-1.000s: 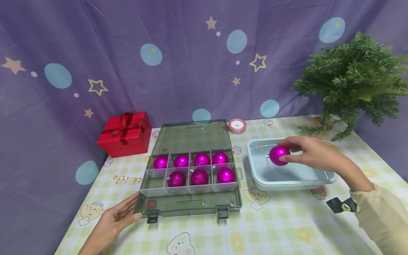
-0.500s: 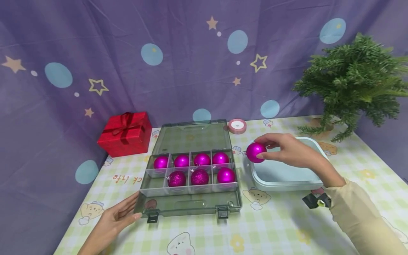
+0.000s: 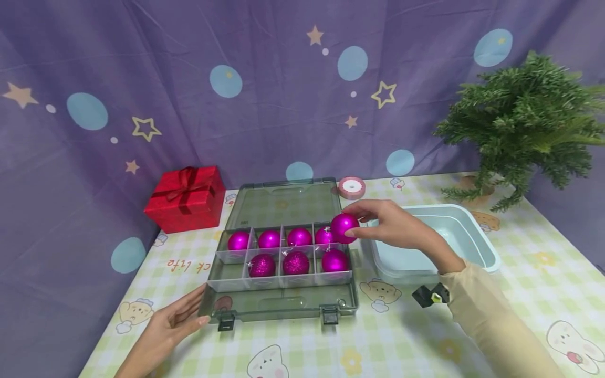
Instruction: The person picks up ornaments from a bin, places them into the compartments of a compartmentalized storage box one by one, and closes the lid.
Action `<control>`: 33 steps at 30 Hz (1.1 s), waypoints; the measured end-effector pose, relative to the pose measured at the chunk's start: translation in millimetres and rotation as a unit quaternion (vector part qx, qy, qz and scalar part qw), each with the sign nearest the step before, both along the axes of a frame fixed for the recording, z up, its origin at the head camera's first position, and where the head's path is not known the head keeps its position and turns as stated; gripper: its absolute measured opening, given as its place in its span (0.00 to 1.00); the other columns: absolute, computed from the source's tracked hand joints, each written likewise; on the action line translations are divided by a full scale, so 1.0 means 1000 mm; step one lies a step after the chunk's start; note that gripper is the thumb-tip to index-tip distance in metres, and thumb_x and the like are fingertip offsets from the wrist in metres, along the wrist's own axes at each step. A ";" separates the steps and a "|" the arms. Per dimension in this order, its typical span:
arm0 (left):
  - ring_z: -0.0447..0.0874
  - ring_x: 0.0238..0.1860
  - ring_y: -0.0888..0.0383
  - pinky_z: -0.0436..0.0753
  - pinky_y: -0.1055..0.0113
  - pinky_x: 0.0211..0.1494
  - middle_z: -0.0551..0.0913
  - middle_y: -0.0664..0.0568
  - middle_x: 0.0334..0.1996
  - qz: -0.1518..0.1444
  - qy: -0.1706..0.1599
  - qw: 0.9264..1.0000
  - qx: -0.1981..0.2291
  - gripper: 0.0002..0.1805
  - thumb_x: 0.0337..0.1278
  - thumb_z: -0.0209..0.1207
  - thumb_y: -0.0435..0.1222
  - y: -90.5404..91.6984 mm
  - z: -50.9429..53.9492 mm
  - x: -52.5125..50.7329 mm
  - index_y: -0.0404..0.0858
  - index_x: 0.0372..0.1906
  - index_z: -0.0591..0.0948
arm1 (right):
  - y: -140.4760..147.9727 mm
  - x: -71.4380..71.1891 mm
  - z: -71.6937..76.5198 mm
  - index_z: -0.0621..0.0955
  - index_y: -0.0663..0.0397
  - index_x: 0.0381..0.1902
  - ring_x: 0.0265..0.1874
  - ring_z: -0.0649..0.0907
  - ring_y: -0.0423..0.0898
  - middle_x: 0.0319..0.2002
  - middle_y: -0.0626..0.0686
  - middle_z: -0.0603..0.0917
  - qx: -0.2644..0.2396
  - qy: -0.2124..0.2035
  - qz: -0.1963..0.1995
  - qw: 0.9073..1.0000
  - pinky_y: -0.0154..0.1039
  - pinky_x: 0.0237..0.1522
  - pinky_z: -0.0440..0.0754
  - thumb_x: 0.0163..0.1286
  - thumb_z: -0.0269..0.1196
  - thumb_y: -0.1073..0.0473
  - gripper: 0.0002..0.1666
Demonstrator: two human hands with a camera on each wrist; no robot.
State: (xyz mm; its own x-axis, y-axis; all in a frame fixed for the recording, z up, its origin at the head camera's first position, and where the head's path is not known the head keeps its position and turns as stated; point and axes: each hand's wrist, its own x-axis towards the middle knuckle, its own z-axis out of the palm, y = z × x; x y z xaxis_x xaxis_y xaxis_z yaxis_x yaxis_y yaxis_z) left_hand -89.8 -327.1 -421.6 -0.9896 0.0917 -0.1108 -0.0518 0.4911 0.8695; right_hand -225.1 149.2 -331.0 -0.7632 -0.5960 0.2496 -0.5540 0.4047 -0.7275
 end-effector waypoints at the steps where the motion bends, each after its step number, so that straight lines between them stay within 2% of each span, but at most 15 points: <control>1: 0.65 0.71 0.46 0.75 0.79 0.61 0.67 0.38 0.74 0.000 0.000 1.000 0.000 0.40 0.68 0.68 0.41 0.000 0.000 0.000 0.30 0.77 0.65 | -0.004 -0.001 -0.001 0.85 0.60 0.57 0.48 0.86 0.47 0.49 0.51 0.88 -0.004 -0.004 0.003 1.000 0.55 0.55 0.84 0.67 0.73 0.63 0.21; 9: 0.65 0.71 0.46 0.75 0.79 0.61 0.67 0.38 0.74 0.002 -0.002 1.000 -0.002 0.40 0.68 0.68 0.41 -0.001 -0.001 0.000 0.31 0.78 0.65 | -0.030 -0.011 -0.011 0.83 0.61 0.60 0.49 0.86 0.48 0.49 0.52 0.88 -0.016 -0.023 0.020 0.999 0.50 0.57 0.84 0.68 0.72 0.59 0.25; 11: 0.66 0.71 0.49 0.75 0.79 0.61 0.67 0.38 0.74 0.002 -0.002 1.000 -0.002 0.40 0.68 0.68 0.41 -0.001 -0.002 0.000 0.31 0.77 0.66 | -0.037 -0.012 -0.014 0.82 0.62 0.61 0.49 0.86 0.48 0.50 0.53 0.88 -0.023 -0.022 0.027 0.999 0.51 0.57 0.84 0.68 0.73 0.58 0.26; 12: 0.67 0.70 0.54 0.75 0.79 0.61 0.67 0.38 0.74 0.002 -0.001 1.000 0.000 0.40 0.68 0.68 0.41 -0.001 -0.002 0.000 0.30 0.77 0.66 | -0.041 -0.012 -0.015 0.82 0.63 0.60 0.49 0.86 0.48 0.50 0.53 0.88 -0.024 -0.020 0.028 0.999 0.50 0.56 0.85 0.68 0.73 0.59 0.26; 16: 0.68 0.69 0.59 0.75 0.79 0.61 0.67 0.38 0.74 0.005 -0.003 1.000 0.006 0.39 0.68 0.68 0.41 0.000 -0.002 0.000 0.30 0.77 0.66 | -0.057 -0.013 -0.018 0.83 0.63 0.60 0.49 0.86 0.47 0.51 0.53 0.88 -0.034 -0.030 0.028 0.999 0.45 0.55 0.85 0.67 0.74 0.58 0.26; 18: 0.68 0.70 0.57 0.75 0.79 0.61 0.67 0.38 0.74 0.007 -0.005 1.000 0.007 0.39 0.68 0.68 0.41 0.000 -0.001 0.000 0.30 0.77 0.66 | -0.064 -0.014 -0.019 0.83 0.62 0.60 0.49 0.86 0.46 0.50 0.52 0.88 -0.034 -0.037 0.027 0.998 0.42 0.56 0.85 0.67 0.74 0.59 0.26; 22: 0.65 0.71 0.48 0.75 0.79 0.61 0.67 0.38 0.74 0.010 -0.007 1.000 0.001 0.40 0.68 0.68 0.41 0.001 -0.001 0.000 0.30 0.77 0.66 | -0.077 -0.015 -0.022 0.83 0.62 0.61 0.51 0.86 0.46 0.51 0.53 0.88 -0.035 -0.043 0.044 0.998 0.45 0.58 0.84 0.68 0.73 0.58 0.26; 28: 0.64 0.71 0.46 0.75 0.79 0.61 0.67 0.38 0.74 0.008 -0.006 1.000 0.002 0.40 0.68 0.68 0.41 0.001 -0.001 -0.001 0.30 0.77 0.66 | -0.093 -0.017 -0.024 0.83 0.59 0.62 0.53 0.86 0.47 0.53 0.53 0.88 -0.018 -0.026 0.056 0.998 0.41 0.58 0.84 0.69 0.73 0.55 0.26; 31: 0.66 0.71 0.50 0.75 0.79 0.61 0.67 0.38 0.74 0.006 -0.004 1.000 0.005 0.40 0.68 0.68 0.41 0.001 0.000 -0.001 0.30 0.77 0.66 | -0.100 -0.018 -0.024 0.83 0.59 0.62 0.53 0.86 0.48 0.54 0.54 0.87 -0.012 -0.015 0.059 0.998 0.39 0.58 0.83 0.70 0.72 0.54 0.27; 33: 0.68 0.69 0.57 0.75 0.79 0.61 0.67 0.38 0.74 0.005 -0.001 1.000 0.007 0.40 0.68 0.68 0.40 0.001 0.000 -0.001 0.30 0.77 0.66 | -0.105 -0.017 -0.023 0.82 0.58 0.63 0.53 0.86 0.47 0.55 0.54 0.87 -0.007 -0.011 0.059 0.998 0.38 0.58 0.83 0.70 0.72 0.52 0.27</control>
